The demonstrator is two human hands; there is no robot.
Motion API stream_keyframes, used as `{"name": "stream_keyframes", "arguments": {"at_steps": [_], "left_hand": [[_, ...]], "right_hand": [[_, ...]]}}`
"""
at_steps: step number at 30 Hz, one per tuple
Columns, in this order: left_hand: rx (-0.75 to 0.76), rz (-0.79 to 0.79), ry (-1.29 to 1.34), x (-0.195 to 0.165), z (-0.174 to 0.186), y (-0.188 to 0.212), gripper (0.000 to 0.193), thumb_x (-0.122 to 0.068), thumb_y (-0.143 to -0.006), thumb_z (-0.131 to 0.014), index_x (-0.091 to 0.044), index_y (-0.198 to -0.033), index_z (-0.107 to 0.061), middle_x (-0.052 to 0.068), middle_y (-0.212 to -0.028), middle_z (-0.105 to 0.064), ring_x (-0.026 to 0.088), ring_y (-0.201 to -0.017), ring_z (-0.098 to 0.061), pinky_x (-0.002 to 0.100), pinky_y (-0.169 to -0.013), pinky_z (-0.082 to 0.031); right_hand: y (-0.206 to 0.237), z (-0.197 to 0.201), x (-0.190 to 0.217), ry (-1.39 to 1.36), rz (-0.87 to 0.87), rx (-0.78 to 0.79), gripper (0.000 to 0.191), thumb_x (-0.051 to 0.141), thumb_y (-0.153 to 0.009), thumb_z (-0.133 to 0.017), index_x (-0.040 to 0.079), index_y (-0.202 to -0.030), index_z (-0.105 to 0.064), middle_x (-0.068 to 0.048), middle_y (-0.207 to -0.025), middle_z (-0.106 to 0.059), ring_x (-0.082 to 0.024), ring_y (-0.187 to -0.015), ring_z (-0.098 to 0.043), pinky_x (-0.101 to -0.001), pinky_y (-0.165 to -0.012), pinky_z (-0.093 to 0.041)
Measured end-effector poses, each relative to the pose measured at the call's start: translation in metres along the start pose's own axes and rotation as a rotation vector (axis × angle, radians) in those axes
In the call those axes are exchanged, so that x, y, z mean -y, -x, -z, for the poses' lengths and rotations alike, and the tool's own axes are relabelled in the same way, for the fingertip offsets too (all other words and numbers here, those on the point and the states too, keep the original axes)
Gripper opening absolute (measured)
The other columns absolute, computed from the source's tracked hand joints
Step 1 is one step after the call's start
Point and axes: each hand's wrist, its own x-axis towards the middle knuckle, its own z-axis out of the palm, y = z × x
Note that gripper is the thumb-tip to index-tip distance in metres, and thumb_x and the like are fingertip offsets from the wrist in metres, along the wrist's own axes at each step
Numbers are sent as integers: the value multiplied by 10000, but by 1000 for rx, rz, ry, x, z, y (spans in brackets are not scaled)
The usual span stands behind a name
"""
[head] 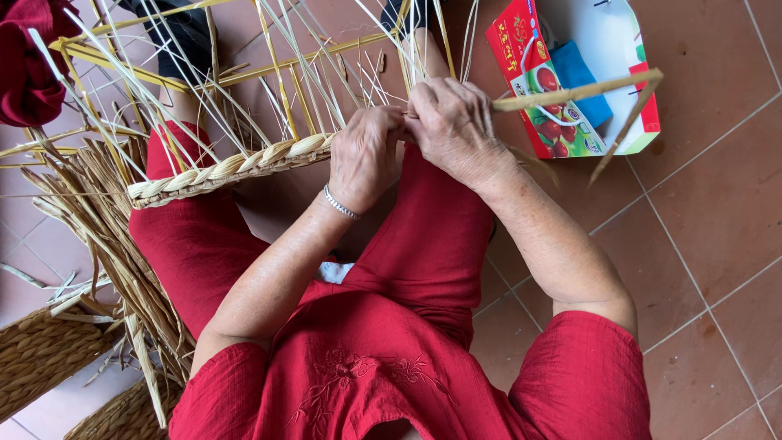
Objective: The person sits on the floor weaving a basket, wrapping and interlacing water hyacinth strands around a bamboo frame to build up the woven base and sides, pulling strands tight and tucking ends as they work around the frame.
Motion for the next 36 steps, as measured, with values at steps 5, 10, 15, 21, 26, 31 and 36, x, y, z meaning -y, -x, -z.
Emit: {"name": "stream_keyframes", "arguments": {"at_steps": [5, 10, 15, 21, 26, 31, 36], "left_hand": [[22, 197, 69, 10, -9, -18, 273, -33, -981, -656, -58, -1208, -504, 135, -811, -707, 372, -757, -711, 491, -634, -519], [166, 296, -63, 22, -20, -33, 619, -69, -892, -708, -5, -1407, -369, 192, -660, -675, 412, -629, -681, 532, -590, -513], [158, 251, -104, 34, -26, -40, 873, -54, -783, -755, 77, -1472, -235, 198, -638, -669, 419, -573, -674, 528, -540, -520], [201, 279, -71, 29, -22, -36, 552, -80, -879, -748, -79, -1331, -432, 143, -660, -677, 386, -648, -703, 518, -590, -520], [210, 286, -81, 20, -13, -40, 339, -110, -895, -750, -115, -1164, -543, 149, -652, -669, 398, -659, -694, 524, -611, -515], [123, 154, -86, 8, -7, -37, 256, -19, -889, -710, -66, -1104, -578, 207, -1012, -644, 374, -748, -687, 502, -628, -544], [218, -65, -65, 2, 4, -33, 301, 60, -788, -663, -12, -1079, -642, 170, -1058, -629, 359, -945, -675, 468, -756, -570]], "right_hand": [[18, 12, -10, -341, -274, 118, 132, 94, -951, -762, 18, -1027, -684, -133, -878, -740, -274, -798, -750, -388, -716, -593], [21, 11, -11, -628, -722, 213, 185, 204, -954, -773, 38, -972, -692, -105, -786, -752, -283, -734, -719, -386, -623, -568], [26, 30, 2, 184, -174, -192, 282, 204, -784, -878, 57, -860, -650, -92, -776, -658, -290, -729, -645, -402, -646, -528], [56, 22, 11, 233, -103, -83, 345, 220, -778, -925, 44, -905, -656, -86, -885, -598, -282, -866, -583, -426, -727, -486], [66, 14, 4, 167, -204, 12, 196, 57, -902, -807, 39, -1069, -704, -85, -1091, -658, -258, -1041, -618, -413, -857, -521], [68, 34, 19, 385, -15, -114, 232, 5, -874, -786, 1, -1102, -747, -120, -1112, -682, -295, -958, -602, -412, -801, -502], [56, 56, 32, -85, -296, 108, 178, 93, -930, -790, 51, -1090, -725, -68, -1019, -680, -249, -939, -655, -394, -808, -532]]}}
